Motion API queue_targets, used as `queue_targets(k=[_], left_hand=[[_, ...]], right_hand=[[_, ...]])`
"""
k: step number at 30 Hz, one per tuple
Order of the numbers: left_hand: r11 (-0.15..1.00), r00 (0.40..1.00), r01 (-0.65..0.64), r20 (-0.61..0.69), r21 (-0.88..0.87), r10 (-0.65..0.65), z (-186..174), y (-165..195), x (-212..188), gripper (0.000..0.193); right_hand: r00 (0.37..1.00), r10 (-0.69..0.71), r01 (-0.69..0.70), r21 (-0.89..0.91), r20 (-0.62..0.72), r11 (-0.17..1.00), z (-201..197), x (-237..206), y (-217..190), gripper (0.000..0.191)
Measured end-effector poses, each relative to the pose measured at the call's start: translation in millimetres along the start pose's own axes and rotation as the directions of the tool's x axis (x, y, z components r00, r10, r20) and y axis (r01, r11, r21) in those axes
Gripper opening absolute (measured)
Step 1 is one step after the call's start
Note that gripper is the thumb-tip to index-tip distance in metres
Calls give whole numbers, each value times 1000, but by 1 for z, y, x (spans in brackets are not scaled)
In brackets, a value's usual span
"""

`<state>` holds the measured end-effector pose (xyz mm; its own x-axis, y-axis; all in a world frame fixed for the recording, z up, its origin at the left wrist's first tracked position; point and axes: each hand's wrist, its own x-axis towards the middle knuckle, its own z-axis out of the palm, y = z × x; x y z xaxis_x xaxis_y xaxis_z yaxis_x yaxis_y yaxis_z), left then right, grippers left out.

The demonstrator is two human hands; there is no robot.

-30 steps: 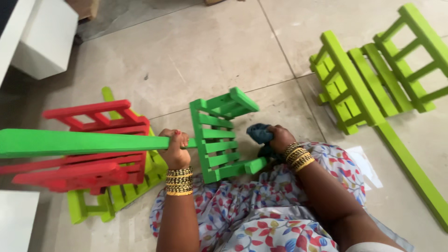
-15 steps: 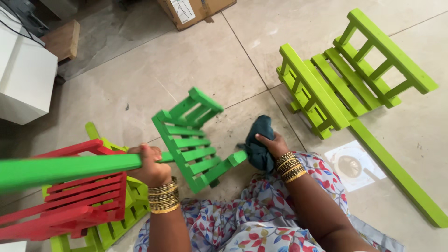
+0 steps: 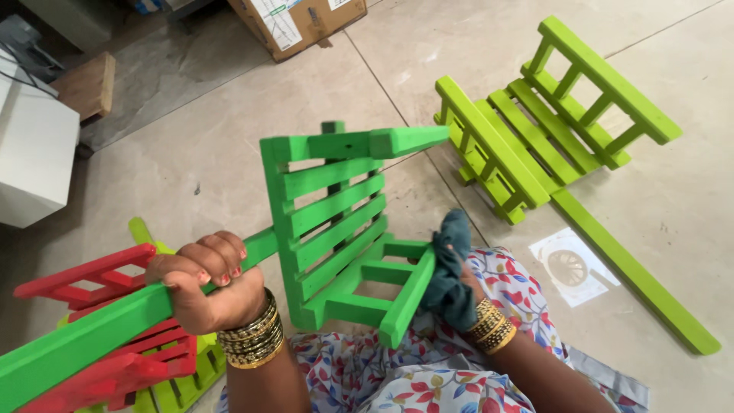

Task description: The person sits on the floor and wipes small painted wooden chairs one at a time with a cloth, turning each chair and running the cloth along the slats, rails and legs before setting it aside and picking up the next chair.

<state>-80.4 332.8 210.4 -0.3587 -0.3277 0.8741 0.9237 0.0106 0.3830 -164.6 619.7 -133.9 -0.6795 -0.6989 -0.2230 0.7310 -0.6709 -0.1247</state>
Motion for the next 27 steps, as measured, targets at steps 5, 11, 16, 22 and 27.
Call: queue_targets(k=[5, 11, 16, 22, 27], left_hand=[[979, 993, -20, 107, -205, 42, 22, -22, 34, 37], [824, 932, 332, 27, -459, -360, 71, -76, 38, 35], [666, 810, 466, -21, -583, -585, 110, -138, 36, 35], [388, 445, 753, -24, -532, -895, 160, -227, 28, 30], [285, 311, 854, -12, -435, -950, 207, -278, 19, 72]], right_hand=[[815, -513, 579, -339, 270, 742, -5, -39, -29, 43], [178, -791, 298, -798, 586, -524, 54, -143, -80, 58], [133, -914, 468, -837, 384, -283, 80, -207, -92, 54], [65, -977, 577, -807, 201, -128, 81, -239, -112, 50], [44, -989, 617, -783, 138, -82, 91, -237, -132, 46]])
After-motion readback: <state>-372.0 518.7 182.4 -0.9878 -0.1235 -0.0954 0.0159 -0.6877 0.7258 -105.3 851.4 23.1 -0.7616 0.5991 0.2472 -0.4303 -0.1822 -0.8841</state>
